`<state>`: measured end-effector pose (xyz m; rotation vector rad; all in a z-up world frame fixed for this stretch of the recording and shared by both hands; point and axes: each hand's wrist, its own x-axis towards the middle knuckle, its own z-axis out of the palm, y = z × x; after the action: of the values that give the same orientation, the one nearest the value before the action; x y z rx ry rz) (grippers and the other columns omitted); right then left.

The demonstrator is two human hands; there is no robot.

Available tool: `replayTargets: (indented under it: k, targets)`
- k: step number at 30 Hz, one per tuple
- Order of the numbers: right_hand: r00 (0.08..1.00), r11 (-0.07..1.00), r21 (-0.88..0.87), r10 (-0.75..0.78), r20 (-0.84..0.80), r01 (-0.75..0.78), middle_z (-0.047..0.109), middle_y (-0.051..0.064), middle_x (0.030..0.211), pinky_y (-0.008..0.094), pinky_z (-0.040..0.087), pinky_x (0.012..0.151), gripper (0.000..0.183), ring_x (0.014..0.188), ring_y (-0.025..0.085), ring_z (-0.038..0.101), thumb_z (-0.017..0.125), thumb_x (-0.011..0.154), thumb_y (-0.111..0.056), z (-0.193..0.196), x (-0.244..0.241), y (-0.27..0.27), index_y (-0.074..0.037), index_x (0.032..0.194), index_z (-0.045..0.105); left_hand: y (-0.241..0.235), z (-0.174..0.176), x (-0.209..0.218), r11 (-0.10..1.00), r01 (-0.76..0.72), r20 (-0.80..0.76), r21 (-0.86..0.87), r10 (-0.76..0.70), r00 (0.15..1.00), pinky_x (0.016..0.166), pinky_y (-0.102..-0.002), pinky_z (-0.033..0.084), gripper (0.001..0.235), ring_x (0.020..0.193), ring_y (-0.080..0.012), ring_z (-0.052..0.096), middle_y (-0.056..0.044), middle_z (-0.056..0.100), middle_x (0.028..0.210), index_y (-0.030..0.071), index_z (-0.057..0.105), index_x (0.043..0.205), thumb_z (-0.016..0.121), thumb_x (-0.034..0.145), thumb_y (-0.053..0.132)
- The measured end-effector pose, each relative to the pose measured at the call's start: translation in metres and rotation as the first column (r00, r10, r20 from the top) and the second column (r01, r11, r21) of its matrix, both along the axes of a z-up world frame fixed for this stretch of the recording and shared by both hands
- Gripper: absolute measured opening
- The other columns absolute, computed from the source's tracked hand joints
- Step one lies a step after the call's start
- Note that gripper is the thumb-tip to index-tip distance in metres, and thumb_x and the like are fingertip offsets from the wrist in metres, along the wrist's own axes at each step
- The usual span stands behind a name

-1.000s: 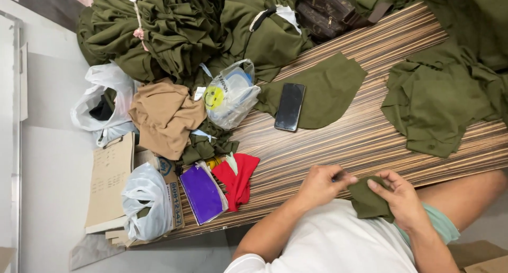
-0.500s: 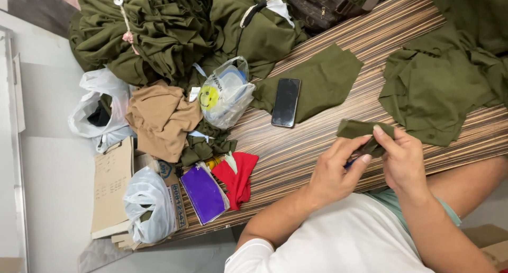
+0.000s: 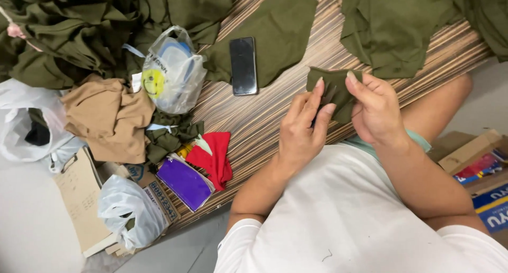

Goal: The person sits on the floor and uses scissors to cut a piece of green fabric into smaller pieces. They repeatedly fold the fabric, cut it, and place the cut pieces on the floor beside them.

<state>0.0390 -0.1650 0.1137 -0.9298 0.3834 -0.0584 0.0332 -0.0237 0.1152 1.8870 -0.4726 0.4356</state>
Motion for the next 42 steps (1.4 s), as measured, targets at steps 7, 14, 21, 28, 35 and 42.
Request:
replayTargets:
  k: [7, 14, 21, 28, 35, 42]
  targets:
    - [1.000, 1.000, -0.006, 0.004, 0.010, -0.004, 0.073, 0.022, 0.103, 0.043, 0.064, 0.092, 0.021, 0.101, 0.027, 0.076, 0.059, 0.105, -0.011, 0.013, -0.008, -0.001, 0.007, 0.110, 0.069, -0.002, 0.011, 0.001, 0.998, 0.024, 0.007, 0.066, -0.025, 1.000, 0.073, -0.036, 0.062, 0.043, 0.089, -0.0296, 0.075, -0.012, 0.069, 0.104, 0.004, 0.062, 0.140, 0.071, 0.100, 0.016]
    - [1.000, 1.000, -0.007, 0.001, 0.003, -0.001, 0.073, 0.024, 0.108, 0.044, 0.063, 0.096, 0.028, 0.108, 0.029, 0.075, 0.055, 0.107, -0.015, 0.021, -0.014, -0.004, 0.009, 0.117, 0.068, -0.005, 0.015, -0.001, 0.993, 0.036, -0.011, 0.112, -0.035, 0.999, 0.069, -0.037, 0.062, 0.039, 0.089, -0.0295, 0.076, -0.010, 0.070, 0.104, 0.006, 0.064, 0.137, 0.070, 0.100, 0.019]
    - [1.000, 1.000, 0.002, 0.009, 0.010, -0.009, 0.073, 0.025, 0.108, 0.043, 0.063, 0.095, 0.030, 0.106, 0.030, 0.075, 0.055, 0.107, -0.015, 0.024, -0.018, -0.007, 0.010, 0.118, 0.067, -0.007, 0.018, -0.001, 0.993, 0.073, -0.039, 0.094, -0.070, 0.997, 0.070, -0.038, 0.062, 0.038, 0.090, -0.0312, 0.075, -0.012, 0.070, 0.103, 0.005, 0.064, 0.137, 0.069, 0.101, 0.017]
    - [1.000, 1.000, 0.008, 0.007, 0.004, -0.007, 0.073, 0.025, 0.109, 0.043, 0.063, 0.096, 0.030, 0.106, 0.029, 0.075, 0.054, 0.107, -0.015, 0.015, -0.022, -0.011, 0.010, 0.118, 0.067, -0.008, 0.014, -0.004, 0.993, 0.084, -0.053, 0.082, -0.080, 0.995, 0.072, -0.037, 0.062, 0.037, 0.090, -0.0307, 0.076, -0.011, 0.071, 0.103, 0.006, 0.065, 0.137, 0.069, 0.102, 0.019]
    - [1.000, 1.000, 0.012, -0.015, -0.005, 0.015, 0.072, 0.025, 0.114, 0.045, 0.061, 0.100, 0.033, 0.111, 0.031, 0.074, 0.054, 0.107, -0.015, 0.015, -0.025, -0.011, 0.011, 0.122, 0.065, -0.008, 0.014, -0.006, 0.989, 0.139, -0.076, 0.051, -0.134, 0.988, 0.077, -0.036, 0.062, 0.038, 0.094, -0.0292, 0.076, -0.011, 0.071, 0.105, 0.006, 0.064, 0.138, 0.069, 0.101, 0.016]
    - [1.000, 0.999, 0.021, -0.025, -0.017, 0.025, 0.072, 0.025, 0.112, 0.045, 0.062, 0.099, 0.032, 0.109, 0.030, 0.074, 0.054, 0.106, -0.014, 0.021, -0.026, -0.010, 0.011, 0.122, 0.065, -0.010, 0.014, -0.006, 0.989, 0.140, -0.087, 0.045, -0.136, 0.987, 0.077, -0.037, 0.062, 0.038, 0.094, -0.0304, 0.075, -0.012, 0.070, 0.105, 0.005, 0.063, 0.139, 0.068, 0.103, 0.015]
